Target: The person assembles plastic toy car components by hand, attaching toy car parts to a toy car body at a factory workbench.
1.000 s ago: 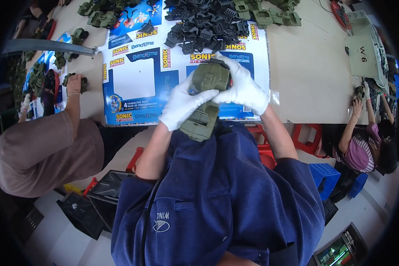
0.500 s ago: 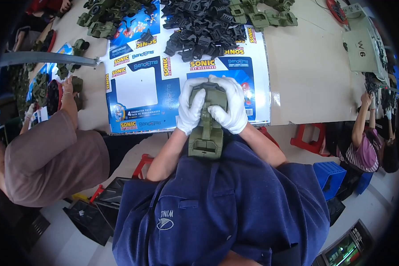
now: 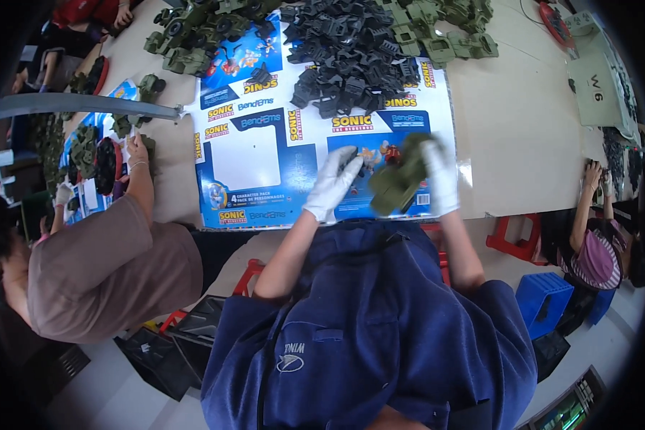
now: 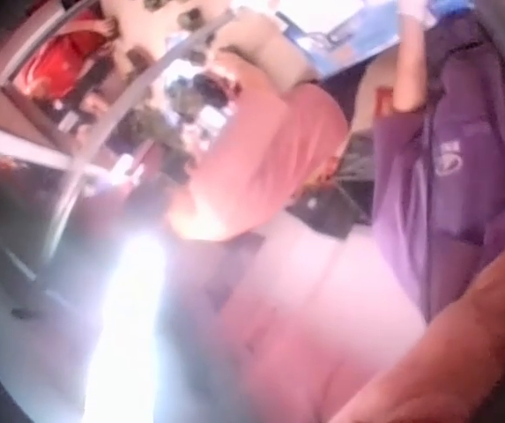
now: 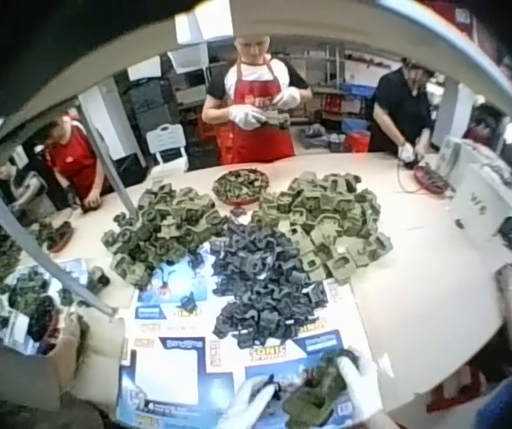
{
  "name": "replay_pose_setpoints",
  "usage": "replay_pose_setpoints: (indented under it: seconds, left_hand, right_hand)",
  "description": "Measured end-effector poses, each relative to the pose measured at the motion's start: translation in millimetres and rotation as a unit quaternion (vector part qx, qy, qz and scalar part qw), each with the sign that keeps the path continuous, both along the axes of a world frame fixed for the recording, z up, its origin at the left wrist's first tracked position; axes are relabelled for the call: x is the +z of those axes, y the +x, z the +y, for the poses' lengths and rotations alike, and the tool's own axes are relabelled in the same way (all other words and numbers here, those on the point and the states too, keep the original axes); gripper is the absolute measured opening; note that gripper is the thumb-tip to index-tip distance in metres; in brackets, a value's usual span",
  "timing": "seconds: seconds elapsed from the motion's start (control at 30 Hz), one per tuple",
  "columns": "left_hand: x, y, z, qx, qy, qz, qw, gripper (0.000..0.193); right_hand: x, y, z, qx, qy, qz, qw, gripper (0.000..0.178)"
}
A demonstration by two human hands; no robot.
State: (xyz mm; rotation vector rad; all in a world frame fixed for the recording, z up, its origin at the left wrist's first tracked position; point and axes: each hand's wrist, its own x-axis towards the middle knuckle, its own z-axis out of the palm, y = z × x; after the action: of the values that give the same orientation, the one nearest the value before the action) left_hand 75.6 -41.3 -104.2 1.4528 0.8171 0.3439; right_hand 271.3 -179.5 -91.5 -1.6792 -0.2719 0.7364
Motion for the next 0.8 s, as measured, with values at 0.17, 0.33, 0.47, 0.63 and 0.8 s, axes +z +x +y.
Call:
replay_pose_setpoints:
  seconds: [0.17, 0.33, 0.47, 0.63, 0.8]
  left_hand:
    - [-29, -36, 119, 0.131, 0.041, 0.089, 0.987, 0.041]
    - [-30, -59, 297, 0.297, 0.309, 0.282, 0.859, 0.07]
    - [-18, -43, 385, 0.298, 0.384, 0.359, 0.797, 0.104]
    - [-39, -85, 453, 0.152, 0.436, 0.416, 0.783, 0.087]
    - [-17, -17, 325, 0.066, 0.522, 0.341, 0.779, 0.075]
  right_hand:
    - [-24, 90, -48, -0.297, -0.137, -0.392, 0.86, 0.066]
    - [0, -15, 15, 0.2, -0.122, -0.366, 0.9, 0.058]
    - [-6, -64, 52, 0.351, -0.129, -0.465, 0.802, 0.056]
    - [-26, -70, 52, 0.423, -0.174, -0.465, 0.758, 0.041]
    - [-35, -45, 39, 0.365, -0.092, -0.47, 0.799, 0.031]
